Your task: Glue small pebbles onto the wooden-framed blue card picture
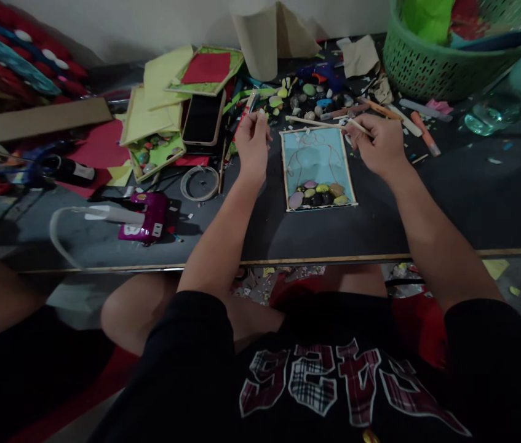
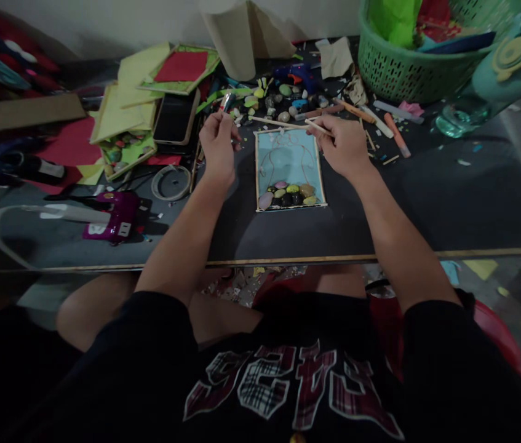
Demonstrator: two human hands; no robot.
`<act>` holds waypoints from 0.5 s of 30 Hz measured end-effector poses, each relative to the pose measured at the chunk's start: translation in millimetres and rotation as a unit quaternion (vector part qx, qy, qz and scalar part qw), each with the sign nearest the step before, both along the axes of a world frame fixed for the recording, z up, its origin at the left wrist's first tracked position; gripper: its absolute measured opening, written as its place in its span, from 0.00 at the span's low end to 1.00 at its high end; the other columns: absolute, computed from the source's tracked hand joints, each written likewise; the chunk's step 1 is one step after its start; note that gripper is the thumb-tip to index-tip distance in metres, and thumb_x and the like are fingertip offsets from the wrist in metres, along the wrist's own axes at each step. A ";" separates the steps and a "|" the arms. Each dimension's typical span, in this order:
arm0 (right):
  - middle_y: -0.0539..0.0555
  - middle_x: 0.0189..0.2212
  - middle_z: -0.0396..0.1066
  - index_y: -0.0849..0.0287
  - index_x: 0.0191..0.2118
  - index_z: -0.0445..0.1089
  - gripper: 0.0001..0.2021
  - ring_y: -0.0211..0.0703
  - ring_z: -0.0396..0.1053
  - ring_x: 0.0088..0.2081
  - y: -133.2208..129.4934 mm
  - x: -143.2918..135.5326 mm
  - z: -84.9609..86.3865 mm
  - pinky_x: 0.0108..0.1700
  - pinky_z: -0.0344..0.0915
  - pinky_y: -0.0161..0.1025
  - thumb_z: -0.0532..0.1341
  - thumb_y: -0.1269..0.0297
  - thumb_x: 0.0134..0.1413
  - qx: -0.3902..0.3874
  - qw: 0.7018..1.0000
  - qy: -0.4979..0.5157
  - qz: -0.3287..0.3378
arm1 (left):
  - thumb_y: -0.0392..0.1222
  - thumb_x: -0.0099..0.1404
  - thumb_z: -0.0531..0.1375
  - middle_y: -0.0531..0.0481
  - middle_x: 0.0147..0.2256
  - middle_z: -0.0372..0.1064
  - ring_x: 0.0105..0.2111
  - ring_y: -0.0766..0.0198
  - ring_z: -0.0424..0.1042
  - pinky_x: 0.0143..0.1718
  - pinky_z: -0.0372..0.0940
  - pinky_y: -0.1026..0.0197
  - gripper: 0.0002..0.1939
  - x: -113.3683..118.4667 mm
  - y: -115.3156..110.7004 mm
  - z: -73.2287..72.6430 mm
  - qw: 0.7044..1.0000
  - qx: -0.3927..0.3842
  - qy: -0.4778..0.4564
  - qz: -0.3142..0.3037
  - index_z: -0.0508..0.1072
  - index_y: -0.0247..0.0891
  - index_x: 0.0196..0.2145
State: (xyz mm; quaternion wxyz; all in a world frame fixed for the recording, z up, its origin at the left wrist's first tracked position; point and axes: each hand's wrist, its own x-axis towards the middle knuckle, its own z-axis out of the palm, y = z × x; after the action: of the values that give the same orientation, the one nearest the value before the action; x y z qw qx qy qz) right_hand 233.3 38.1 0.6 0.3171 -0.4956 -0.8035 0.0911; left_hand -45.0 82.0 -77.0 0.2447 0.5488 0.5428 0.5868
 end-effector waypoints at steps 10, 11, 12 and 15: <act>0.55 0.25 0.75 0.54 0.33 0.74 0.26 0.45 0.70 0.27 -0.5 -1.7 0.3 0.34 0.60 0.43 0.48 0.40 0.66 0.015 0.998 -0.047 -0.031 | 0.54 0.66 0.57 0.45 0.56 0.68 0.61 0.48 0.64 0.63 0.60 0.45 0.17 8.1 -32.8 30.2 0.957 0.075 0.277 -0.039 0.70 0.52 0.51; 0.55 0.26 0.76 0.53 0.33 0.73 0.26 0.46 0.70 0.29 -1.3 -2.2 1.3 0.35 0.60 0.43 0.47 0.40 0.66 0.008 0.997 -0.063 -0.034 | 0.55 0.67 0.56 0.44 0.55 0.69 0.60 0.48 0.65 0.63 0.60 0.45 0.16 10.5 -35.9 32.7 0.952 0.076 0.291 -0.048 0.70 0.52 0.50; 0.56 0.26 0.76 0.53 0.33 0.73 0.27 0.47 0.71 0.30 -2.1 -2.8 2.2 0.35 0.60 0.43 0.47 0.40 0.66 0.001 0.996 -0.077 -0.034 | 0.57 0.68 0.54 0.44 0.54 0.70 0.59 0.49 0.65 0.62 0.60 0.45 0.16 12.2 -38.2 34.5 0.947 0.078 0.307 -0.054 0.71 0.51 0.49; 0.57 0.27 0.76 0.53 0.34 0.73 0.27 0.49 0.71 0.32 -4.2 -4.3 4.3 0.36 0.59 0.44 0.46 0.39 0.65 -0.015 0.994 -0.103 -0.031 | 0.58 0.71 0.49 0.43 0.50 0.73 0.56 0.49 0.69 0.60 0.62 0.46 0.18 13.5 -41.0 35.9 0.930 0.078 0.354 -0.068 0.71 0.49 0.47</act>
State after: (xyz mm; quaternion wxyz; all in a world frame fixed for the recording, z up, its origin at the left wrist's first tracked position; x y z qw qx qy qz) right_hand 229.1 33.9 4.9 0.2279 -0.5316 -0.8147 0.0415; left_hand -31.4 41.0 -41.1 0.0325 0.7738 0.5078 0.3772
